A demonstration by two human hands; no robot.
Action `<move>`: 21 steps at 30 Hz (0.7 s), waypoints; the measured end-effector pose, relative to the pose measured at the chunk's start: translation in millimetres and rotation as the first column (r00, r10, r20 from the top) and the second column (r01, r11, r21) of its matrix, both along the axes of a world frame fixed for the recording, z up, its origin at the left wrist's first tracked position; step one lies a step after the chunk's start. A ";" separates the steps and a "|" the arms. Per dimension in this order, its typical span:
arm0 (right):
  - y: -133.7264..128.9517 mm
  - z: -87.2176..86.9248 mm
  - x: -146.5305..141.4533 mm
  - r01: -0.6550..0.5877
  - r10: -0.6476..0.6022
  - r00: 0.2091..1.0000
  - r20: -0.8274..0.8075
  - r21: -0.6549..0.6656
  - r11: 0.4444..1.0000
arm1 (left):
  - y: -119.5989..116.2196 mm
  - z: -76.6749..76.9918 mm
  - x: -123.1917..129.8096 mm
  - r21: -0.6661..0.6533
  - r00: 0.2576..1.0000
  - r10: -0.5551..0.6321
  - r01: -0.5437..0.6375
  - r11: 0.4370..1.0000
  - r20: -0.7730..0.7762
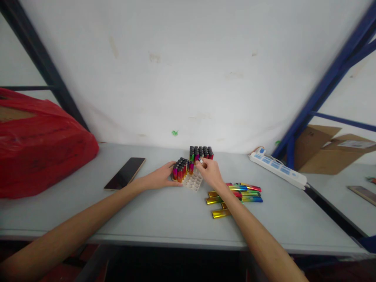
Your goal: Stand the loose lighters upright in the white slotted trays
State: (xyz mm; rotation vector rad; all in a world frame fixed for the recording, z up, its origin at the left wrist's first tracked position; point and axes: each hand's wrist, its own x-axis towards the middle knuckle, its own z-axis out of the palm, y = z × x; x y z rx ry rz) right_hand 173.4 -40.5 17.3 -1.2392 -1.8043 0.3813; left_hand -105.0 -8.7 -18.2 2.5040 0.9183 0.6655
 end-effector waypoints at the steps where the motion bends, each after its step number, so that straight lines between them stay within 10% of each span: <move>1: -0.6 1.1 0.6 -0.004 0.004 1.000 0.012 0.004 1.000 | -0.1 0.1 0.0 -0.001 1.000 0.000 0.000 1.000 -0.005; 11: -7.5 14.1 12.5 -0.209 0.162 0.929 0.332 0.110 0.972 | -0.2 -0.1 -0.6 0.000 1.000 -0.011 0.011 1.000 -0.010; 21: -3.7 5.6 8.0 -0.160 0.175 0.933 0.314 -0.074 0.984 | 1.8 -2.5 -0.2 0.019 1.000 -0.016 0.017 1.000 -0.026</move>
